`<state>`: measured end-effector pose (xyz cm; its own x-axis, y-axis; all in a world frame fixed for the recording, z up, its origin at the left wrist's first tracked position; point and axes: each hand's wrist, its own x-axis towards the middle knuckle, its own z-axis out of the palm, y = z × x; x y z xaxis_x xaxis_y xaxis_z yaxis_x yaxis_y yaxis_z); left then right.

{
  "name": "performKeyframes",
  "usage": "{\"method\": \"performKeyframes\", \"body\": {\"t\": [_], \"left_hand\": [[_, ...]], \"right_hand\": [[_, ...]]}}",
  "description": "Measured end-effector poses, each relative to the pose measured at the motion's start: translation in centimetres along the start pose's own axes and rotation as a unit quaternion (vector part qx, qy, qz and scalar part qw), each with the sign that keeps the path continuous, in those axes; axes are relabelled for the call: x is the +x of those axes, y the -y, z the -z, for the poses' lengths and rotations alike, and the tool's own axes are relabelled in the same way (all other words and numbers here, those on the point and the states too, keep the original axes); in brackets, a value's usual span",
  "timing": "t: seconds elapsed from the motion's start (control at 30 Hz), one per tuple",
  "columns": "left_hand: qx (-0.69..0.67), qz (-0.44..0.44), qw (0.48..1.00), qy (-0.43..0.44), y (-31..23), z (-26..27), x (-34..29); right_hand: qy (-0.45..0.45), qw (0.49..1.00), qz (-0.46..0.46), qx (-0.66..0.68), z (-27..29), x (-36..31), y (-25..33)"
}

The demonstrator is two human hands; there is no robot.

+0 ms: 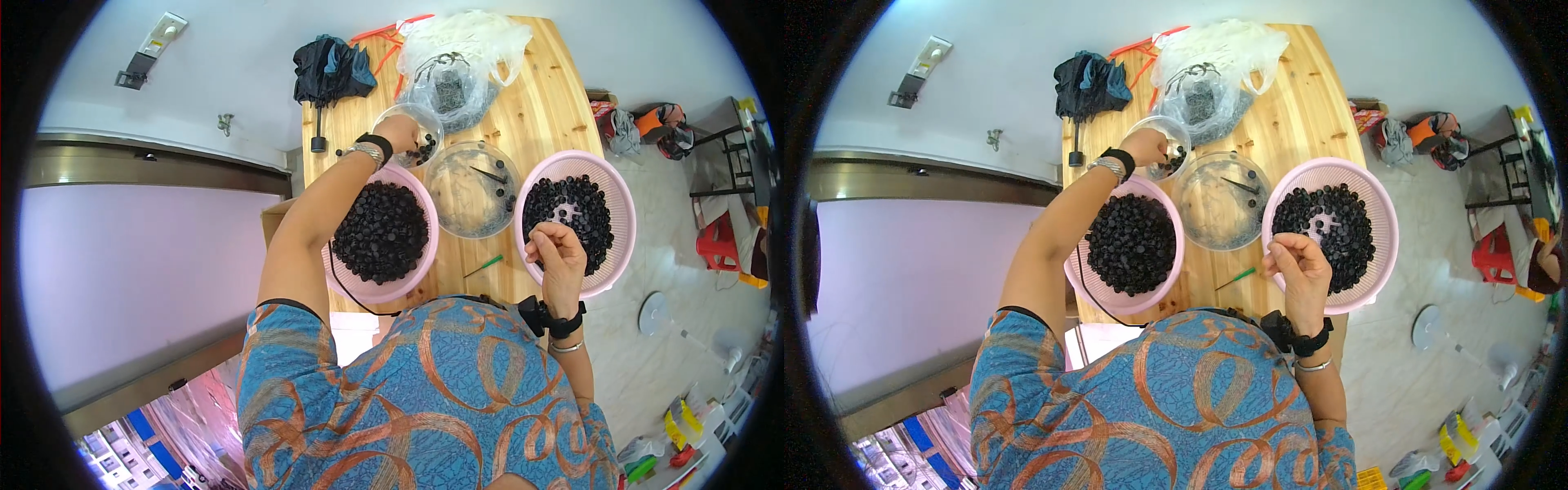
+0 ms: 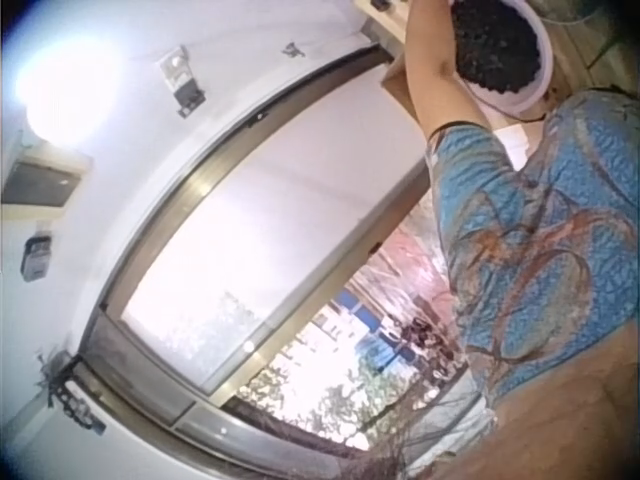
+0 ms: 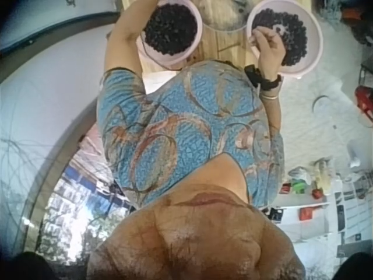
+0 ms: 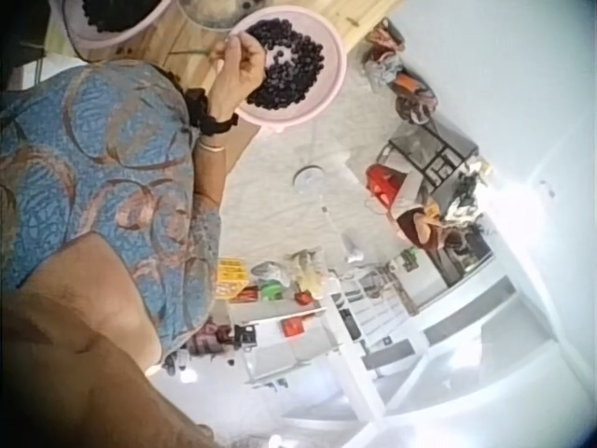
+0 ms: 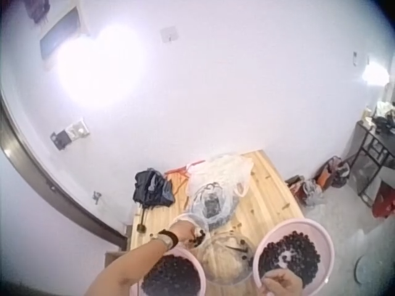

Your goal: The recorder is sorting small black eyelets or shoe components from one bowl into others while seated at a workshop table.

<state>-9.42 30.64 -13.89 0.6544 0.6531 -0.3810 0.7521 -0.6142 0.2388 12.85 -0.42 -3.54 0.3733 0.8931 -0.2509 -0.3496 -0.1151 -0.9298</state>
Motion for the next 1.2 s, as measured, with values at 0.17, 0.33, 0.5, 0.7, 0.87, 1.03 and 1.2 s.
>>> {"method": "performKeyframes", "body": {"t": [0.17,0.33,0.5,0.7,0.87,1.03,1.2], "left_hand": [[-0.257,0.007,0.961,-0.102,-0.9,2.6,-3.7],[-0.553,0.005,0.827,-0.100,-6.2,4.9,-8.9],[-0.722,-0.064,0.686,-0.062,-13.8,6.4,-14.8],[-0.758,-0.112,0.639,-0.075,-19.9,5.0,-18.7],[-0.728,-0.145,0.660,-0.114,-23.0,4.8,-20.4],[-0.715,-0.149,0.668,-0.145,-24.8,4.8,-21.1],[-0.691,-0.150,0.688,-0.167,-25.8,4.6,-21.4]], "right_hand": [[0.001,1.000,0.008,0.024,-0.5,-0.6,0.3],[0.036,0.999,-0.005,0.025,-0.7,-0.8,0.7],[0.079,0.991,-0.020,0.103,-2.5,-0.8,2.7],[0.144,0.964,0.004,0.223,-3.7,-1.6,4.0],[0.165,0.951,-0.007,0.262,-3.4,-3.1,4.6],[0.208,0.925,0.020,0.318,-1.7,-3.6,4.4],[0.211,0.932,0.009,0.295,-0.5,-4.2,4.9]]}}
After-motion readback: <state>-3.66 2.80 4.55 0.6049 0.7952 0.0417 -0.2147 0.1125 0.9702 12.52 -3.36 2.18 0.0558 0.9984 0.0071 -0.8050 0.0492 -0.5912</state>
